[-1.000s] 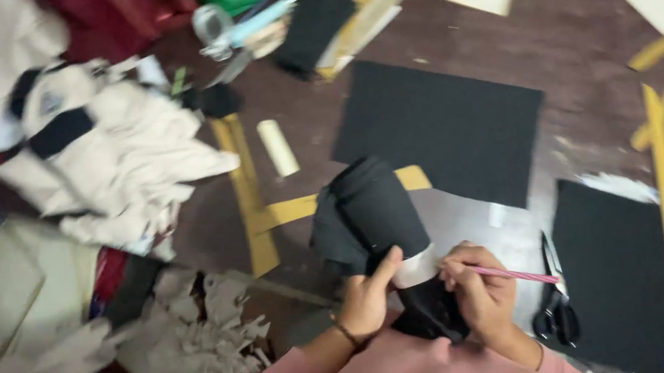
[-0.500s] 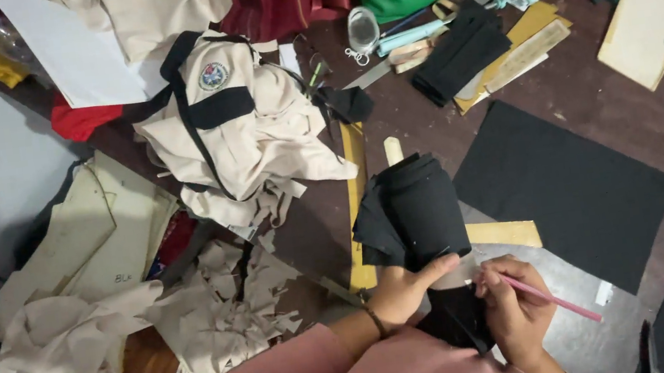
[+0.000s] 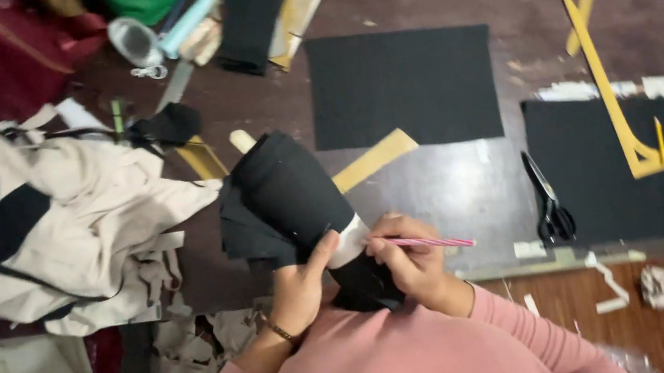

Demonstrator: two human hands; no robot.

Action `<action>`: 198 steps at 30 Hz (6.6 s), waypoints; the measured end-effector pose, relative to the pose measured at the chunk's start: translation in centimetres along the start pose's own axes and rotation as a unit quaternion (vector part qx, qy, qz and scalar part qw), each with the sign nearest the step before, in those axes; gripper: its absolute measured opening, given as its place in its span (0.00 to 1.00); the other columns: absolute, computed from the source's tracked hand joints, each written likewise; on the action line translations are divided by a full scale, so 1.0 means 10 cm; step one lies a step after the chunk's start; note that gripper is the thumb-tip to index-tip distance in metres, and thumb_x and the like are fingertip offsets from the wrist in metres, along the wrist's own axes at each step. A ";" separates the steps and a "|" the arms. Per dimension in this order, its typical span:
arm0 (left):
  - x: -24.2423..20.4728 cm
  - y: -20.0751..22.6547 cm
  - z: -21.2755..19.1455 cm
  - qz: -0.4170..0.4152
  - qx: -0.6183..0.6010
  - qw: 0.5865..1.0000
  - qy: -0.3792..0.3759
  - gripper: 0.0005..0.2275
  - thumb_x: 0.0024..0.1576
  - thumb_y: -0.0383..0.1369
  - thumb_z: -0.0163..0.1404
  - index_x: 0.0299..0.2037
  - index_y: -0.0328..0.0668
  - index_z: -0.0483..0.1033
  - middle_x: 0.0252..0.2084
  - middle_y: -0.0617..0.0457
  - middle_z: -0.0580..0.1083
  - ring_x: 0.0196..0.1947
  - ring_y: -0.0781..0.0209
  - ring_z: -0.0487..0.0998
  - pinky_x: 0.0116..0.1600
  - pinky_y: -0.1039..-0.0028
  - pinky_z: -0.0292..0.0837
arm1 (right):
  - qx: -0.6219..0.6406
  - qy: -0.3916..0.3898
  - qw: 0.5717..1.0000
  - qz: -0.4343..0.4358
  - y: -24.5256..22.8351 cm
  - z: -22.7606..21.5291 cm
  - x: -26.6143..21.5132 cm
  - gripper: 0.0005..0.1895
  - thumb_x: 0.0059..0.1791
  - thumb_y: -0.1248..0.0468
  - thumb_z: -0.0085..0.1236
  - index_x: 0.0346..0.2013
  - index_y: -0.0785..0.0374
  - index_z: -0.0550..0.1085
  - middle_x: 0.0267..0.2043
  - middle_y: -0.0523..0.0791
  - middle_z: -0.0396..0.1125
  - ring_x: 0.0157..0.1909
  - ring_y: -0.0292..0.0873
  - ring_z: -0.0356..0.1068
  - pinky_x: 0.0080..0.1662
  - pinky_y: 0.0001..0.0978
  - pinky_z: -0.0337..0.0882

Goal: The person cuts a piece of black fabric using shears, guided by a yellow template. They then bundle the cut pieces with a white strip and mark them with a pink pencil. The person continues cutting additional fabric pieces using the same template and shears.

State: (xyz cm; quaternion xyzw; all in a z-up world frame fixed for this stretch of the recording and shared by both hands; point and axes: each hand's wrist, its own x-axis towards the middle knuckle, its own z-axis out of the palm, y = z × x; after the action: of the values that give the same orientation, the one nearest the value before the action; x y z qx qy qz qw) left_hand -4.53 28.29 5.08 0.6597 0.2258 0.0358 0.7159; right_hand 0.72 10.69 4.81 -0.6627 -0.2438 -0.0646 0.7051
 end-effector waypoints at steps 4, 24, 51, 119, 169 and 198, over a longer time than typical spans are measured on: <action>-0.03 -0.41 0.21 0.015 0.001 0.999 -0.035 0.20 0.56 0.35 0.62 0.57 0.33 0.78 0.52 0.45 0.80 0.51 0.62 0.77 0.58 0.58 0.76 | -0.031 0.005 0.999 -0.015 -0.01 -0.15 -0.11 0.06 0.48 0.71 0.60 0.26 0.70 0.78 0.17 0.46 0.65 0.19 0.38 0.62 0.26 0.28 0.66; -0.25 -0.46 0.57 0.007 -0.047 0.997 -0.064 0.18 0.57 0.34 0.60 0.57 0.35 0.79 0.53 0.50 0.79 0.53 0.65 0.73 0.59 0.61 0.74 | -0.098 -0.003 0.994 -0.040 -0.19 -0.51 -0.28 0.07 0.52 0.69 0.57 0.30 0.67 0.78 0.20 0.46 0.67 0.20 0.42 0.65 0.27 0.30 0.68; -0.21 -0.72 0.53 -0.054 -0.243 0.967 -0.060 0.19 0.57 0.22 0.57 0.59 0.37 0.77 0.52 0.53 0.79 0.51 0.62 0.77 0.57 0.60 0.78 | -0.007 0.071 0.995 0.066 -0.02 -0.48 -0.41 0.06 0.50 0.70 0.55 0.30 0.70 0.76 0.18 0.46 0.64 0.17 0.36 0.66 0.23 0.25 0.65; 0.04 -0.45 2.46 -0.270 -0.349 0.897 -0.009 0.20 0.60 0.36 0.46 0.54 0.23 0.72 0.56 0.34 0.74 0.56 0.43 0.74 0.64 0.54 0.68 | 0.019 -0.043 0.949 0.312 -0.16 -2.32 -0.56 0.41 0.42 0.55 0.73 0.66 0.58 0.65 0.68 0.46 0.62 0.70 0.43 0.58 0.68 0.41 0.57; 0.75 -2.63 3.26 0.004 0.341 0.940 -0.016 0.11 0.57 0.34 0.52 0.48 0.51 0.81 0.56 0.51 0.79 0.60 0.54 0.75 0.66 0.66 0.65 | -0.414 -0.221 0.841 0.269 2.10 -5.28 -0.53 0.19 0.48 0.45 0.64 0.38 0.56 0.73 0.39 0.48 0.68 0.40 0.54 0.72 0.43 0.45 0.72; 2.06 -1.71 0.98 0.132 0.701 0.700 0.011 0.17 0.66 0.40 0.45 0.65 0.58 0.70 0.70 0.60 0.67 0.78 0.59 0.54 0.74 0.42 0.42 | -0.666 -0.243 0.703 0.053 2.99 -4.34 0.38 0.26 0.46 0.59 0.64 0.60 0.48 0.74 0.53 0.41 0.70 0.57 0.46 0.70 0.54 0.39 0.69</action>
State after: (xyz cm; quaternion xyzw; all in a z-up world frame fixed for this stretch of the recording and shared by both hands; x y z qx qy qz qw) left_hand 13.35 24.26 -16.78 0.9936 0.1036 -0.0314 0.0317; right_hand 27.63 -26.95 -20.66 -0.9643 -0.2645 -0.0095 -0.0017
